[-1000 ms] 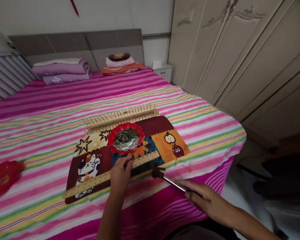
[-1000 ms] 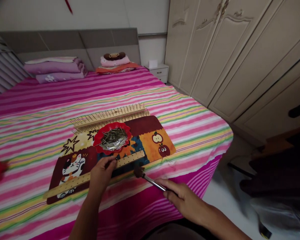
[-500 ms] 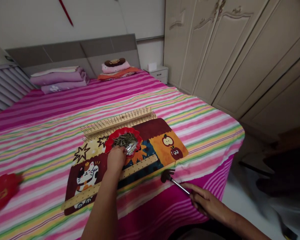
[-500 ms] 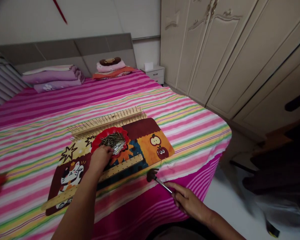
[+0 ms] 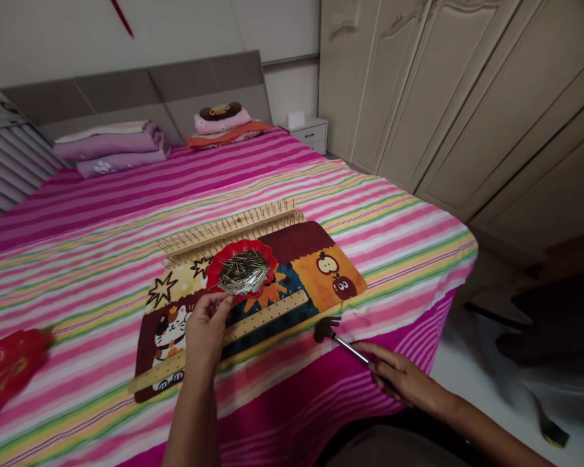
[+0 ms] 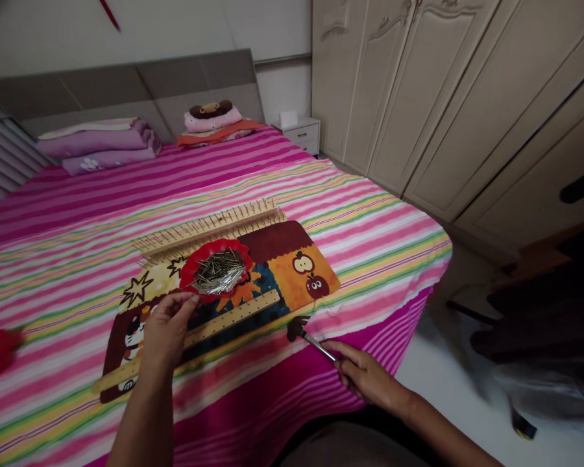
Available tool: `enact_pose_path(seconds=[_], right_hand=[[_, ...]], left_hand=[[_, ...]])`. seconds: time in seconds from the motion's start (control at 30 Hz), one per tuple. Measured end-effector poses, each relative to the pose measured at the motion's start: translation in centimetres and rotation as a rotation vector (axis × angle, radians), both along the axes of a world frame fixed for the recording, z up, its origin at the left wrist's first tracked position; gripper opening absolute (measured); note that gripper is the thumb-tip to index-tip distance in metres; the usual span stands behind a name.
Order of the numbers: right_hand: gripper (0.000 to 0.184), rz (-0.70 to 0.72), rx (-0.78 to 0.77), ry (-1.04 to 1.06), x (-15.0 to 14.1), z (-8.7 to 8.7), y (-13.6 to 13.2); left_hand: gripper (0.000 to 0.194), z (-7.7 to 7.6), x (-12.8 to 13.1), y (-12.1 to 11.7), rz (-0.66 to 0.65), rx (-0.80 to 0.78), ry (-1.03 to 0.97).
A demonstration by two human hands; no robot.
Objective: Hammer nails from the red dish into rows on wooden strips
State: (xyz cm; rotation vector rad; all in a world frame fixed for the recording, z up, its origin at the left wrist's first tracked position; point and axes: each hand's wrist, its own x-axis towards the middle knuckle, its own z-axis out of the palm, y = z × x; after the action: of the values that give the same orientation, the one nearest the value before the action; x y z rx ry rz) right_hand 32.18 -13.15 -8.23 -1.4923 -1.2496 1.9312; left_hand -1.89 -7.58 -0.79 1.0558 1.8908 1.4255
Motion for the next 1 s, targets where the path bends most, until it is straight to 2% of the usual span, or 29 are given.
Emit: enact_pose_path(seconds=[0.1,0.23,0.4,0.6,0.77,0.87,1.0], right_hand=[[0.06,0.013,-0.012,-0.011,0.1,-0.1,0.0],[0.061,0.011,-0.026,-0.022,0.1,-0.5,0.0],[0.061,-0.006,-0.014,-0.024,0.1,-0.6,-0.1],[0.06,0.01,-0.009,-0.028,0.1,-0.5,0.0],[0.061,0.017,0.054,-0.013,0.1,-0.6,-0.2],[0.059,0.06,0.121,-0.002,-0.4,0.6,-0.4],[0.052,0.118,0.177,0.005,-2.4,4.0,-0.1]], left_hand=[[0.04,-1.1,0.5,-1.7,0.002,-0.054,-0.157],[0.04,-2.6,1.2,-2.4,-0.006,-0.062,-0.238],[0.038,-2.8,2.0,-2.0,0.004,-0.03,-0.259],[0.037,-3.1,2.3,-1.9,0.01,-0.065,-0.204],[0.037,-3.3,2.4,-2.2,0.007,-0.105,-0.045],[0.035,-3.3,2.6,-2.5,0.013,-0.151,0.06],[0.029,-3.3,2.7,-2.5,0.015,-0.158,0.142]])
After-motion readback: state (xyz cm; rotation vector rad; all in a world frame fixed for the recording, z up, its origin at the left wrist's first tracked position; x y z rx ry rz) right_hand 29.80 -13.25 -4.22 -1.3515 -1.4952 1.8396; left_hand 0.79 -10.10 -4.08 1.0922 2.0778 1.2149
